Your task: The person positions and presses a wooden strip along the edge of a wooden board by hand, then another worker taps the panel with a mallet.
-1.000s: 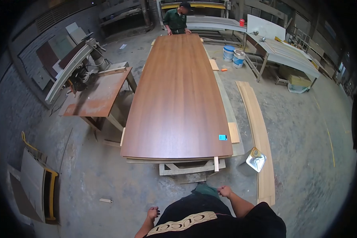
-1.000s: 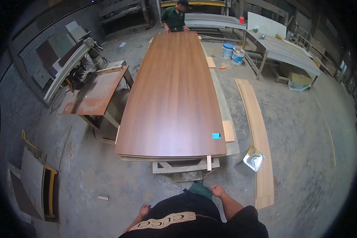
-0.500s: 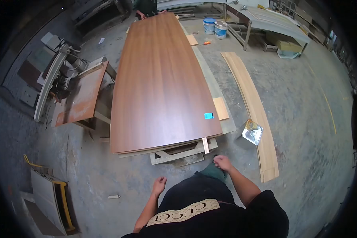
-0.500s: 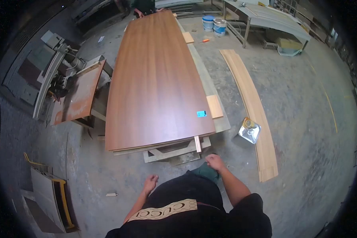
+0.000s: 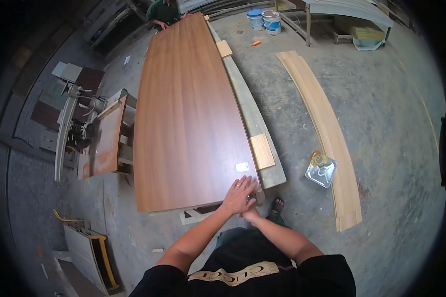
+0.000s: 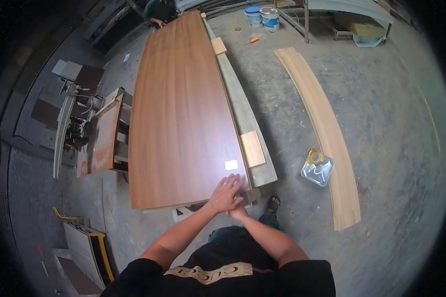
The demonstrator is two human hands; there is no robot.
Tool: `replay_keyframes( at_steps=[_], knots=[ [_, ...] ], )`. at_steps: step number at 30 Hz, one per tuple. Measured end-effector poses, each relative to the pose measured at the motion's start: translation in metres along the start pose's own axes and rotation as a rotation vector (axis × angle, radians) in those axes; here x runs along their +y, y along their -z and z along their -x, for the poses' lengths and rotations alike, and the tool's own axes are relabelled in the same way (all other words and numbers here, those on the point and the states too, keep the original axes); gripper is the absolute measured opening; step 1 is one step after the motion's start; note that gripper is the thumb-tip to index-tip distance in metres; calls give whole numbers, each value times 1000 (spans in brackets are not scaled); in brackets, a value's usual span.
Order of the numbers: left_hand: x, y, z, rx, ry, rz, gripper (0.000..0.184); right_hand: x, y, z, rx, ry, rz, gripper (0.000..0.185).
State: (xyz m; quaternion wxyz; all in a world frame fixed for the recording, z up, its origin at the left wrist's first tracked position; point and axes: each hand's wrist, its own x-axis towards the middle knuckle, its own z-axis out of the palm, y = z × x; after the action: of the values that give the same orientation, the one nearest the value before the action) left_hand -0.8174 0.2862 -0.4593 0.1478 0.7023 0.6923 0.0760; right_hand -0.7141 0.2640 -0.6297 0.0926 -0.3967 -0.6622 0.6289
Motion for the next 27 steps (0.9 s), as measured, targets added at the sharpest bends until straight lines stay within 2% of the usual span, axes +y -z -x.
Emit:
replay_keyframes(
  at_steps=[2,3,5,6,8,9,11,12,13,15,17,18,19,20,21,23,25,27],
  knots=[
    [-5,-12,-20,-44,-40,-111,73,-23,9,3,-252,-195,-15,65],
    [-9,-18,-28,-117,-37,-144,74,-5,-5,2,-120,-2,-51,69],
    [-18,-23,-35,-218,-64,-180,73,-6,-11,5,-67,-68,-55,74],
    [-23,-26,-36,-206,-103,-175,72,-4,-12,0,-128,-187,33,76],
    [-25,-23,-38,-213,-144,-187,71,1,-11,3,-76,-104,-56,78],
    [-26,-24,-40,-193,-176,-182,68,10,-22,-3,23,-34,95,76],
    [-23,-21,-48,-223,-244,-210,64,-14,-6,-1,-132,-255,-38,67],
    [-25,-26,-50,-242,-283,-205,60,-26,3,-1,-188,-272,-4,63],
    [-27,-27,-56,-242,-297,-210,60,-23,-2,-10,-175,-271,-10,63],
    [-25,-35,-60,-353,-309,-282,54,17,-29,-14,79,-5,-52,57],
    [-36,-59,-64,-327,-330,-316,39,10,-31,-10,155,-36,73,54],
    [-31,-53,-63,-324,-355,-378,36,17,-36,-12,50,-147,72,56],
    [-34,-58,-60,-260,-377,-303,35,1,-27,-4,38,-195,-32,51],
    [-29,-48,-63,-281,-375,-293,35,24,-47,-8,235,-42,-114,45],
    [-31,-51,-62,-292,-396,-313,35,8,-41,-4,266,-18,-181,42],
    [-34,-54,-66,-308,-427,-341,36,-4,-37,-4,251,-94,-185,43],
    [-34,-60,-68,-317,-406,-414,43,-5,-35,-6,158,-209,-191,49],
    [-35,-59,-68,-333,-415,-372,38,-7,-34,-5,192,-163,-161,51]
  ],
)
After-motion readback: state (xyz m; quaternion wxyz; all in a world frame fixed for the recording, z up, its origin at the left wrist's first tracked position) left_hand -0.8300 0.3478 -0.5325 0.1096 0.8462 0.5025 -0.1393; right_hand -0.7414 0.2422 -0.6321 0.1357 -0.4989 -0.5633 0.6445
